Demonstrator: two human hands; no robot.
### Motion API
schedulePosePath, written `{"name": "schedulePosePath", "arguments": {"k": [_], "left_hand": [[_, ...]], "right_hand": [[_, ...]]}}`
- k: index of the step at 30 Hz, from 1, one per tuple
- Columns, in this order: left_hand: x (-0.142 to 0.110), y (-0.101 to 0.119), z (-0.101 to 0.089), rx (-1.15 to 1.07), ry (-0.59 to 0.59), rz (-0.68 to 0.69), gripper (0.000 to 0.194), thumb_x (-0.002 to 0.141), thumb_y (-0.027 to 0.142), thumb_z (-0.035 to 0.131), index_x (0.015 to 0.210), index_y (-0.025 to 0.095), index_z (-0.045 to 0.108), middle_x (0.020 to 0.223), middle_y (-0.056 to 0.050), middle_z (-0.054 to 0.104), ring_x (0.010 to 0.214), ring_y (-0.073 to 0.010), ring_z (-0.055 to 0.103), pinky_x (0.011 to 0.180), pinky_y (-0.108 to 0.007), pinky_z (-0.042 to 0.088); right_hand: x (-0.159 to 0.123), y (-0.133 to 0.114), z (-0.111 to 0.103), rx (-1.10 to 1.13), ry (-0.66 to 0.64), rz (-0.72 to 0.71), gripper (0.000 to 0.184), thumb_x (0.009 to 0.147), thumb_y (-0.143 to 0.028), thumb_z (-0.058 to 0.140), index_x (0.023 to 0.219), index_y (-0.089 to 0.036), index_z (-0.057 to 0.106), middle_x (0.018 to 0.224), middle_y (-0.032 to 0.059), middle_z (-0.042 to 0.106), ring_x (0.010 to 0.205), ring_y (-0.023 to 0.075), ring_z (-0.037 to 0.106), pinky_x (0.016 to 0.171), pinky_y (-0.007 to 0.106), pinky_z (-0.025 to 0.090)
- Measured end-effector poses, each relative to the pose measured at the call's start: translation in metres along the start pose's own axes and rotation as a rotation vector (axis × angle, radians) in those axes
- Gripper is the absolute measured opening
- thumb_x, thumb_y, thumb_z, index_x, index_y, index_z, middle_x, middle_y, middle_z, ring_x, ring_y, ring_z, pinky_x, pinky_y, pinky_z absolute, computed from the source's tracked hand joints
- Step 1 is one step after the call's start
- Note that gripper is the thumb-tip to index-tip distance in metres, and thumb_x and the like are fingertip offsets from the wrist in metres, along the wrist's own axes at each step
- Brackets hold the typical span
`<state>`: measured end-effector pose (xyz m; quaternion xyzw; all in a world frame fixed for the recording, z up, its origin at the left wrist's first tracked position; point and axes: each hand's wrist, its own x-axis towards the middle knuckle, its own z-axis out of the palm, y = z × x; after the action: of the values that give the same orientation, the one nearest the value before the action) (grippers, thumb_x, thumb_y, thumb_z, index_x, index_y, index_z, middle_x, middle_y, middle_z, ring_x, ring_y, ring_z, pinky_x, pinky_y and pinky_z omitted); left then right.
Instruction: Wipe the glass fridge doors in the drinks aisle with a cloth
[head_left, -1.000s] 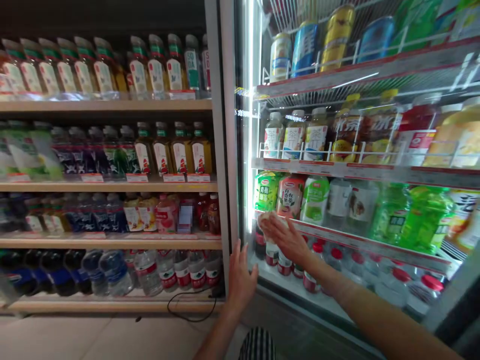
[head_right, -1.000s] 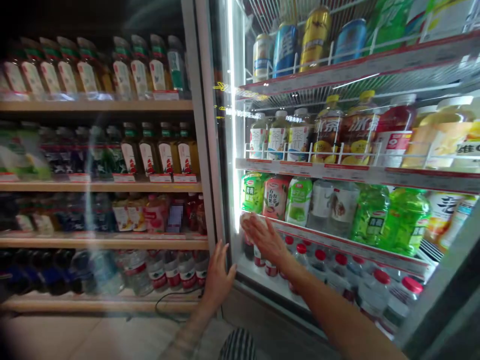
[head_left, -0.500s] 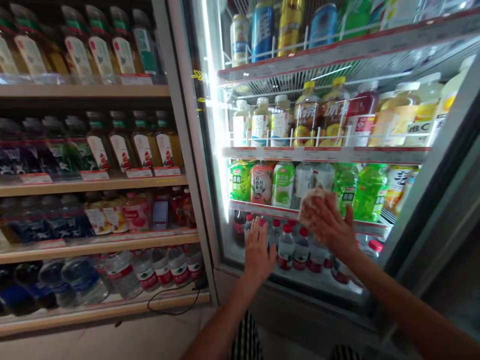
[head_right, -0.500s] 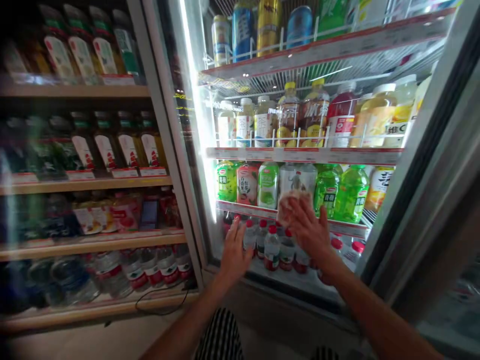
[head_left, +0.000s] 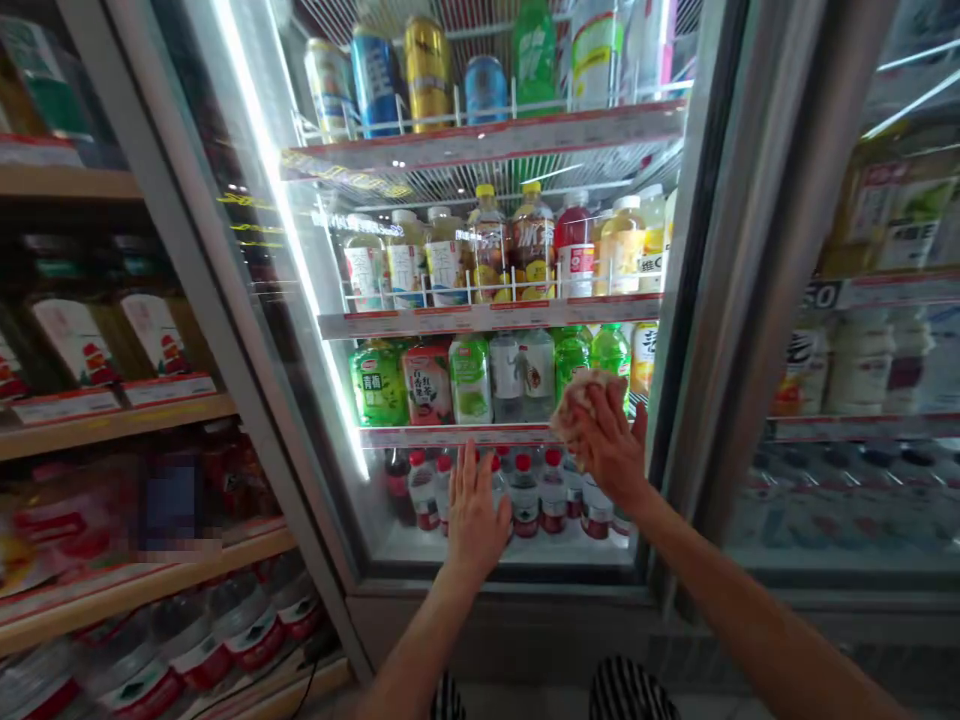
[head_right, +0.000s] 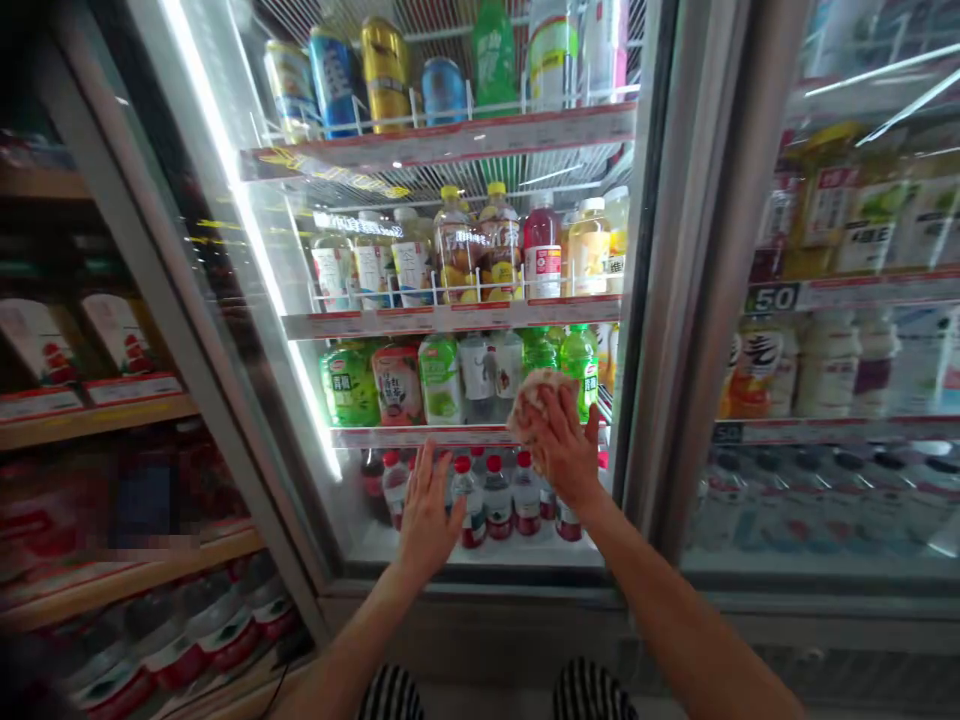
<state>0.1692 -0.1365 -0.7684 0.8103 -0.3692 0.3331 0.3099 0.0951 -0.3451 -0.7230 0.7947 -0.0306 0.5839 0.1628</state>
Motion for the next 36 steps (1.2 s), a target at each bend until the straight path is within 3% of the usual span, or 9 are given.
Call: {"name": "schedulePosePath", "arguments": {"k": [3,9,15,17,23,25,27,32,36], "left_hand": [[-0.002,0.002,0.004,0.011,0.02,0.009,0.055,0.08,0.017,0.046,0.133,0.015,0.034,0.149,-0.016,0.016,0.138,-0.0271,0.013,0.107,-0.05,0.028],[-0.009,0.003,0.008,0.053,0.003,0.045,0.054,0.08,0.017,0.047,0.132,0.014,0.035,0.147,-0.017,0.023,0.137,-0.0275,0.019,0.106,-0.049,0.03],[-0.007,0.007,0.005,0.043,-0.004,0.054,0.056,0.08,0.016,0.046,0.134,0.018,0.032,0.147,-0.014,0.023,0.137,-0.0259,0.02,0.107,-0.049,0.029],[-0.006,0.008,0.005,0.034,-0.002,0.053,0.056,0.08,0.016,0.046,0.134,0.018,0.031,0.147,-0.014,0.024,0.137,-0.0254,0.021,0.107,-0.049,0.029],[-0.01,0.003,0.008,0.023,-0.015,0.046,0.056,0.08,0.016,0.046,0.134,0.017,0.032,0.146,-0.014,0.026,0.137,-0.0255,0.02,0.106,-0.049,0.03],[-0.011,0.002,0.009,0.016,-0.015,0.042,0.056,0.08,0.016,0.047,0.134,0.017,0.033,0.147,-0.014,0.025,0.137,-0.0256,0.02,0.106,-0.049,0.03],[-0.012,0.003,0.009,0.011,-0.009,0.033,0.056,0.079,0.016,0.047,0.133,0.018,0.033,0.147,-0.013,0.024,0.137,-0.0259,0.02,0.106,-0.049,0.029],[-0.011,0.007,0.009,0.008,-0.009,0.019,0.054,0.08,0.017,0.046,0.133,0.018,0.034,0.147,-0.014,0.023,0.137,-0.0261,0.021,0.107,-0.05,0.028],[-0.012,0.007,0.011,0.024,0.001,0.021,0.054,0.081,0.017,0.046,0.133,0.017,0.034,0.148,-0.015,0.022,0.137,-0.0262,0.02,0.106,-0.05,0.029]], "right_hand": [[0.002,0.004,-0.001,-0.015,0.036,0.075,0.051,0.086,-0.028,0.047,0.135,-0.022,0.036,0.144,0.0106,0.033,0.137,0.0255,0.018,0.11,0.053,0.011],[-0.069,-0.004,0.007,0.024,-0.087,-0.089,0.05,0.083,-0.025,0.051,0.132,-0.025,0.041,0.142,0.0083,0.037,0.137,0.0235,0.022,0.111,0.052,0.013],[-0.013,0.042,-0.001,-0.056,0.111,0.173,0.054,0.085,-0.022,0.045,0.137,-0.023,0.033,0.148,0.0111,0.024,0.137,0.0294,0.019,0.107,0.057,0.019],[-0.009,0.045,-0.002,-0.063,0.143,0.204,0.056,0.085,-0.022,0.045,0.139,-0.024,0.03,0.148,0.0109,0.022,0.136,0.03,0.02,0.106,0.058,0.02],[-0.099,0.021,0.003,-0.068,0.063,0.191,0.064,0.083,-0.019,0.049,0.141,-0.024,0.024,0.149,0.0113,0.019,0.136,0.0301,0.019,0.104,0.056,0.028],[-0.113,0.02,0.003,-0.071,0.04,0.174,0.065,0.082,-0.02,0.05,0.142,-0.024,0.022,0.149,0.0114,0.017,0.137,0.0303,0.019,0.103,0.056,0.03],[-0.102,0.027,0.003,-0.073,0.041,0.175,0.065,0.083,-0.021,0.05,0.142,-0.024,0.022,0.149,0.0105,0.019,0.136,0.03,0.02,0.104,0.056,0.029],[-0.037,0.034,0.004,-0.08,0.121,0.276,0.061,0.084,-0.022,0.047,0.141,-0.024,0.025,0.149,0.0098,0.021,0.136,0.0303,0.02,0.106,0.057,0.023],[-0.044,0.001,0.01,-0.022,0.07,0.142,0.062,0.085,-0.022,0.047,0.142,-0.023,0.023,0.15,0.0085,0.017,0.138,0.0283,0.014,0.109,0.054,0.019]]}}
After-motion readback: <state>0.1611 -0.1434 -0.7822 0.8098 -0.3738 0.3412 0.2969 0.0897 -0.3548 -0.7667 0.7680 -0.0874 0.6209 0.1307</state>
